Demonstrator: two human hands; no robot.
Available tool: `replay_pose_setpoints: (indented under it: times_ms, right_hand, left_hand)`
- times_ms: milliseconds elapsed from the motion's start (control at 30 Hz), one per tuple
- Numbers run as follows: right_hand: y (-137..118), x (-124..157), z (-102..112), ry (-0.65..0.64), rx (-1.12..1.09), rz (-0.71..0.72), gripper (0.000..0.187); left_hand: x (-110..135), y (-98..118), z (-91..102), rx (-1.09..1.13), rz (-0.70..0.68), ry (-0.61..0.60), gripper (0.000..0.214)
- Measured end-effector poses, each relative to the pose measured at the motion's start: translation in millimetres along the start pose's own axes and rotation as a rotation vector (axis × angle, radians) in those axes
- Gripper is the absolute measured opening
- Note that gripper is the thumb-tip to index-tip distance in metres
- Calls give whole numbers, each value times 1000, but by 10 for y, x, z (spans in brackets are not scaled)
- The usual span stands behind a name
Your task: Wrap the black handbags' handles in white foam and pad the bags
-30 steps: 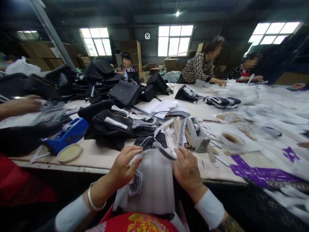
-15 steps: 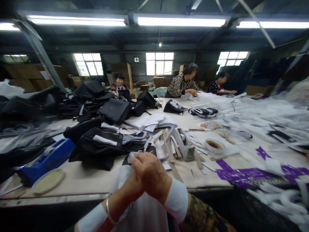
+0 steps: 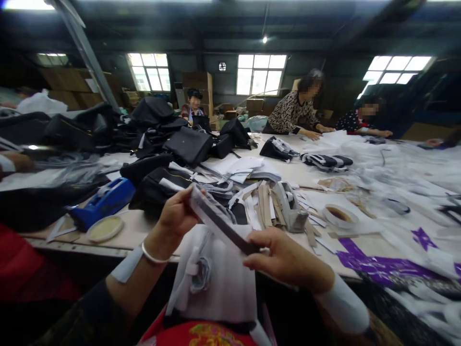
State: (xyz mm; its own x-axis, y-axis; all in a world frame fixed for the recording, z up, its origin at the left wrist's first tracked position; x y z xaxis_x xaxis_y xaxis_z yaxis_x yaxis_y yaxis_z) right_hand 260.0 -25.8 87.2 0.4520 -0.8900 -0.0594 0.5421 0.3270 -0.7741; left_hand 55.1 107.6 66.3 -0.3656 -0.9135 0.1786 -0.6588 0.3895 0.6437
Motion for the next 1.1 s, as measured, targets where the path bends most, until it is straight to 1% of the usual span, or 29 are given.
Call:
replay_pose_setpoints:
  times_ms: [33,67,100,133,167,200,267,333,367,433,467,533,633,700,800,867,933,1000,1033,1100]
  right_hand:
    - [-56,52,-2,-40,-56,-12,17]
    - [-103,88,-10,-64,-121,-30,20]
    - [-134,104,-14,-51,-189,-55,24]
    - [-145,98,-10,9,-252,-86,27]
    - [-136,73,1,107,-302,-120,29]
    - [-112,34,20,237,-335,-146,31]
    - [-39,-70,62,509,-344,-166,31]
    - [49,-191,92,713,-309,-152,31]
    - [94,-251,103,783,-276,-143,32]
    - [185,-357,126,876,-201,-121,32]
    - [229,-397,138,912,-173,-111,32]
    - [317,-453,155,966,-164,-94,32]
    - [417,-483,143,1010,-223,-80,32]
    - [441,-480,95,1010,-228,-90,33]
    - [421,-459,-20,964,-238,-130,33]
    - [401,-429,-81,945,-305,-154,33]
    - [389,-392,-113,926,-390,-148,32]
    - [404,-356,-149,860,-491,-120,33]
    - [421,-338,-183,808,-546,-111,38]
    - [454,-302,-309,659,-630,-109,46]
  left_hand:
    - [-68,46,6,25,-3,35,23]
    - [-122,71,-1,41,-8,45,25]
    - [-156,71,-24,52,-8,22,27]
    - [-167,41,-65,51,6,-34,30]
    - [-150,-19,-119,36,34,-118,35]
    - [-106,-108,-178,3,77,-213,42]
    - [48,-357,-278,-109,187,-383,57]
    - [237,-643,-335,-276,275,-489,64]
    - [324,-775,-351,-370,291,-521,62]
    - [454,-978,-358,-539,270,-521,51]
    - [494,-1046,-354,-590,254,-502,46]
    - [527,-1129,-331,-597,256,-444,40]
    - [491,-1182,-268,-501,324,-360,37]
    - [443,-1196,-238,-458,337,-330,38]
    - [391,-1211,-243,-428,296,-328,38]
    - [376,-1214,-262,-439,273,-331,38]
    - [364,-1184,-277,-460,255,-323,37]
    - [336,-1101,-283,-466,206,-292,33]
    - [314,-1038,-283,-469,160,-265,31]
    - [269,-903,-280,-468,49,-196,25]
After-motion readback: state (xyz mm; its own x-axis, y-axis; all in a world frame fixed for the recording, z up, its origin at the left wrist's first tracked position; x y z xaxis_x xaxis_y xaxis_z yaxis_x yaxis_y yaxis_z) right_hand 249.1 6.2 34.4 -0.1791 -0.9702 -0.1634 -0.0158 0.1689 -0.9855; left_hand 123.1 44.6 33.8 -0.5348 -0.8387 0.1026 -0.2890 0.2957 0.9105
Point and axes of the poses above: each hand's wrist, its own x-axis away from the middle knuckle, its own z-axis out of the back of the hand, y = z × x, the point moved 4 cm from there along -x, towards the middle knuckle, and after that the axes turned 3 degrees about z, right-handed, at the moved point
